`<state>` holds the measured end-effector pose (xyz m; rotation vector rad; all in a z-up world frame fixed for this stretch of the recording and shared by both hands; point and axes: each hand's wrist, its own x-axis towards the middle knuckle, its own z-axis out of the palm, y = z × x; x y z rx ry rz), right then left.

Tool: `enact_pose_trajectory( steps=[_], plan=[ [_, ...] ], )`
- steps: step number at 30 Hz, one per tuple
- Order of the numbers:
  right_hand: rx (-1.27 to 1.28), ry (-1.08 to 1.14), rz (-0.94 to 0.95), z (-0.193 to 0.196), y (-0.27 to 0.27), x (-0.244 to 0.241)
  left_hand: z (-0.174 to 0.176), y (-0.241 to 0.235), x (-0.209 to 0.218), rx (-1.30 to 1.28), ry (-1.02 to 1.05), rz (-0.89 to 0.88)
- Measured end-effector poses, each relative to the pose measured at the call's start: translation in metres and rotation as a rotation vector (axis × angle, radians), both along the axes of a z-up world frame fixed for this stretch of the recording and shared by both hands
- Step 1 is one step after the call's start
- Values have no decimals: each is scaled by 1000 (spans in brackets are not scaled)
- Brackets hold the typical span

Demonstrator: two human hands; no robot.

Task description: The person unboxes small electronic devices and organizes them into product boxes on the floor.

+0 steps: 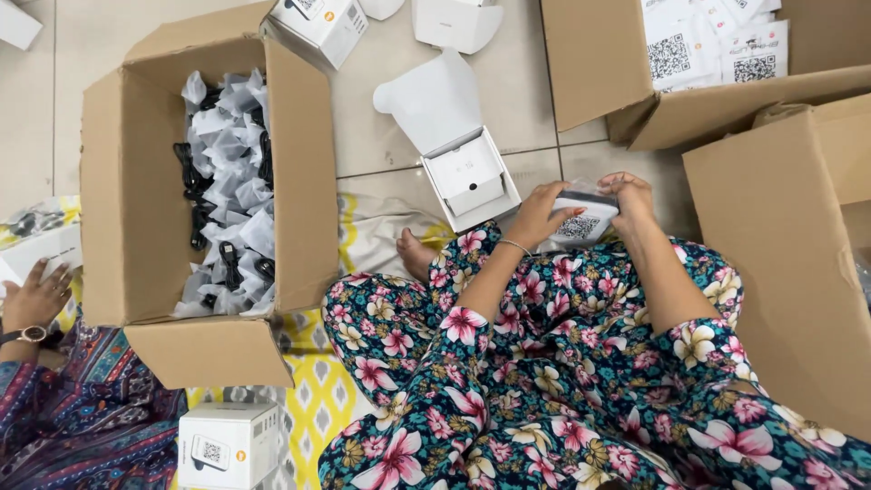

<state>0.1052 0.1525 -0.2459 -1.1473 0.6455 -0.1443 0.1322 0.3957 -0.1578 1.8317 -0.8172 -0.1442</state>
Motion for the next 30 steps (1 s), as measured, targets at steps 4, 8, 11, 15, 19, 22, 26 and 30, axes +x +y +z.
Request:
enact_pose_trajectory(
  steps=[4, 8, 11, 15, 19, 22, 26, 30],
  plan=[
    [293, -95, 60, 47, 1, -7, -34, -8, 10, 113, 16, 148],
    [-74, -169, 378, 139, 53, -12, 33, 24, 34, -111, 271, 400],
    [-462, -322, 578, 165, 104, 10, 59, 59, 62, -133, 349, 583],
    [-654, -138, 564, 163, 159, 70, 39, 108, 103, 40, 222, 762],
    [-1168, -281, 523, 101, 179, 118, -2, 137, 118, 230, 46, 1008],
    [-1248, -323, 408, 95, 191, 116, -2, 155, 97, 346, 90, 824],
    [-1435, -431, 267, 120, 214, 96, 10, 169, 60, 394, 95, 735],
    [-1494, -350, 285, 114, 217, 94, -6, 189, 51, 292, 28, 450]
  ],
)
